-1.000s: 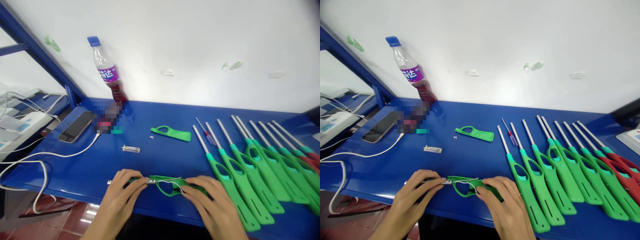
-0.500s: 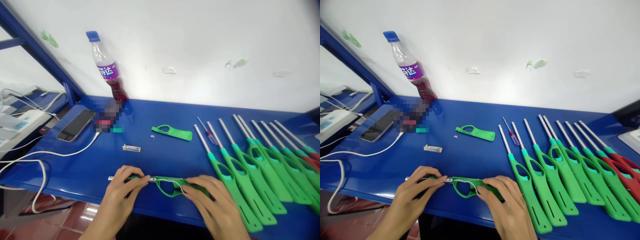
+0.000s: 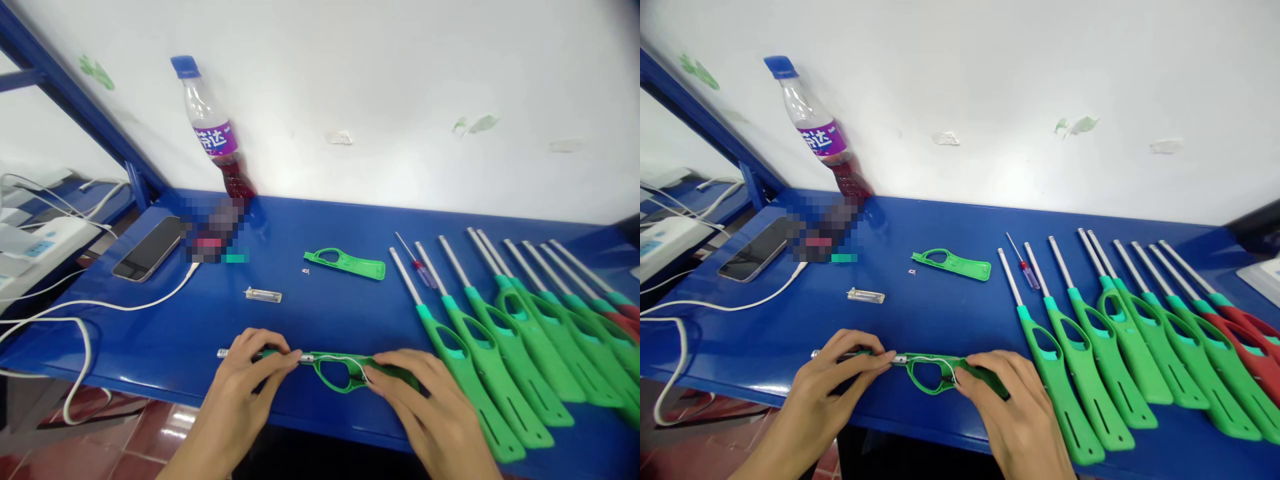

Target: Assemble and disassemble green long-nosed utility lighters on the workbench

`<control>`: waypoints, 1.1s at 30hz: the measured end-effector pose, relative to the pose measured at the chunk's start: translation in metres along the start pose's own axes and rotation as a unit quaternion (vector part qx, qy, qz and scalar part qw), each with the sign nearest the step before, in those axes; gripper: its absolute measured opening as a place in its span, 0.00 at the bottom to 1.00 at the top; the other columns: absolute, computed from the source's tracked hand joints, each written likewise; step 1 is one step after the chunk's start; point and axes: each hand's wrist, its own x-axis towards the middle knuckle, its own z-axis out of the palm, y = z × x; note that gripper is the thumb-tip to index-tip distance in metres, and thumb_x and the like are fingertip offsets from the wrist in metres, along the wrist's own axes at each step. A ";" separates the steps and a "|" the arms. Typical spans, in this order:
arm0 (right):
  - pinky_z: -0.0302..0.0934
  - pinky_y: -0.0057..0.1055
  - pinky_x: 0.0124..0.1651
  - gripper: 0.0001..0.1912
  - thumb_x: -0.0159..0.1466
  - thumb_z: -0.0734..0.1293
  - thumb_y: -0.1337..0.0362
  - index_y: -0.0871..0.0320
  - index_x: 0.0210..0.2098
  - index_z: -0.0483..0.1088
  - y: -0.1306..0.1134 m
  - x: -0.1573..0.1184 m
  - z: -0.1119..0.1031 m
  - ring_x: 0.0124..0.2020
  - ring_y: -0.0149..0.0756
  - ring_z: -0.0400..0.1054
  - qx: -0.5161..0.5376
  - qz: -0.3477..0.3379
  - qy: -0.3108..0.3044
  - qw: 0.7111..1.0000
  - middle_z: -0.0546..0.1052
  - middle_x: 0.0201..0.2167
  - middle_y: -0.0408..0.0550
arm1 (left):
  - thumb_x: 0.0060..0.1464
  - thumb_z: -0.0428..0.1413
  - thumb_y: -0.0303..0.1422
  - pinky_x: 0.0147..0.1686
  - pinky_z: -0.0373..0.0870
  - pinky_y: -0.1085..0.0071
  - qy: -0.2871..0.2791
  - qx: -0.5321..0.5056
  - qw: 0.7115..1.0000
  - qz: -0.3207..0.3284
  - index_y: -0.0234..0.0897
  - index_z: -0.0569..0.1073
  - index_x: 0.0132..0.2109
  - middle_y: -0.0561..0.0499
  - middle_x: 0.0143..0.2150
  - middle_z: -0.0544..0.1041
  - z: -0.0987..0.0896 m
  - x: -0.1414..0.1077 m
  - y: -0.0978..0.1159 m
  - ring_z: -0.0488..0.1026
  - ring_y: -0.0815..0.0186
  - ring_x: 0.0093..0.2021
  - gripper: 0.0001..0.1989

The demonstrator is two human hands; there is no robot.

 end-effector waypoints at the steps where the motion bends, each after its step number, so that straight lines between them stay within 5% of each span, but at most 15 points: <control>1: 0.73 0.31 0.46 0.13 0.70 0.66 0.72 0.53 0.49 0.79 0.000 0.000 0.000 0.48 0.36 0.73 0.001 -0.002 -0.003 1.000 0.78 0.47 0.50 | 0.69 0.56 0.25 0.42 0.69 0.64 -0.001 0.005 1.000 -0.004 0.43 0.79 0.44 0.50 0.44 0.75 0.000 -0.001 0.000 0.72 0.63 0.43 0.09; 14: 0.74 0.31 0.45 0.13 0.71 0.65 0.72 0.54 0.50 0.78 -0.001 0.001 -0.001 0.47 0.36 0.72 0.002 0.009 -0.023 1.000 0.77 0.47 0.50 | 0.70 0.55 0.27 0.48 0.66 0.59 -0.030 0.076 0.997 -0.002 0.44 0.76 0.53 0.50 0.50 0.76 0.002 0.001 0.010 0.71 0.59 0.49 0.10; 18: 0.74 0.32 0.47 0.14 0.71 0.65 0.73 0.53 0.51 0.77 0.002 -0.002 0.001 0.49 0.37 0.73 0.007 0.011 -0.026 1.000 0.77 0.48 0.50 | 0.70 0.55 0.27 0.48 0.68 0.59 0.006 0.103 0.995 -0.003 0.43 0.76 0.54 0.48 0.51 0.75 -0.005 0.009 0.001 0.71 0.58 0.50 0.11; 23: 0.73 0.30 0.47 0.12 0.71 0.66 0.72 0.54 0.51 0.76 0.004 -0.005 0.004 0.50 0.37 0.72 0.010 0.006 -0.027 1.000 0.77 0.49 0.50 | 0.70 0.55 0.31 0.48 0.72 0.60 0.063 0.160 0.985 0.002 0.40 0.79 0.51 0.47 0.49 0.77 -0.018 0.030 -0.019 0.72 0.58 0.50 0.08; 29: 0.73 0.30 0.49 0.12 0.72 0.66 0.70 0.53 0.53 0.75 0.007 -0.010 0.004 0.51 0.36 0.71 -0.003 -0.004 -0.034 0.999 0.76 0.50 0.49 | 0.69 0.56 0.32 0.53 0.73 0.55 0.007 0.197 0.980 0.004 0.39 0.79 0.54 0.46 0.51 0.78 -0.012 0.074 -0.023 0.73 0.55 0.50 0.11; 33: 0.73 0.29 0.48 0.13 0.72 0.65 0.68 0.53 0.54 0.74 0.011 -0.011 0.005 0.52 0.37 0.72 -0.010 -0.020 -0.037 0.999 0.76 0.51 0.50 | 0.68 0.54 0.30 0.56 0.72 0.51 0.024 0.247 0.968 -0.024 0.35 0.79 0.55 0.43 0.51 0.78 -0.030 0.091 -0.042 0.73 0.51 0.51 0.13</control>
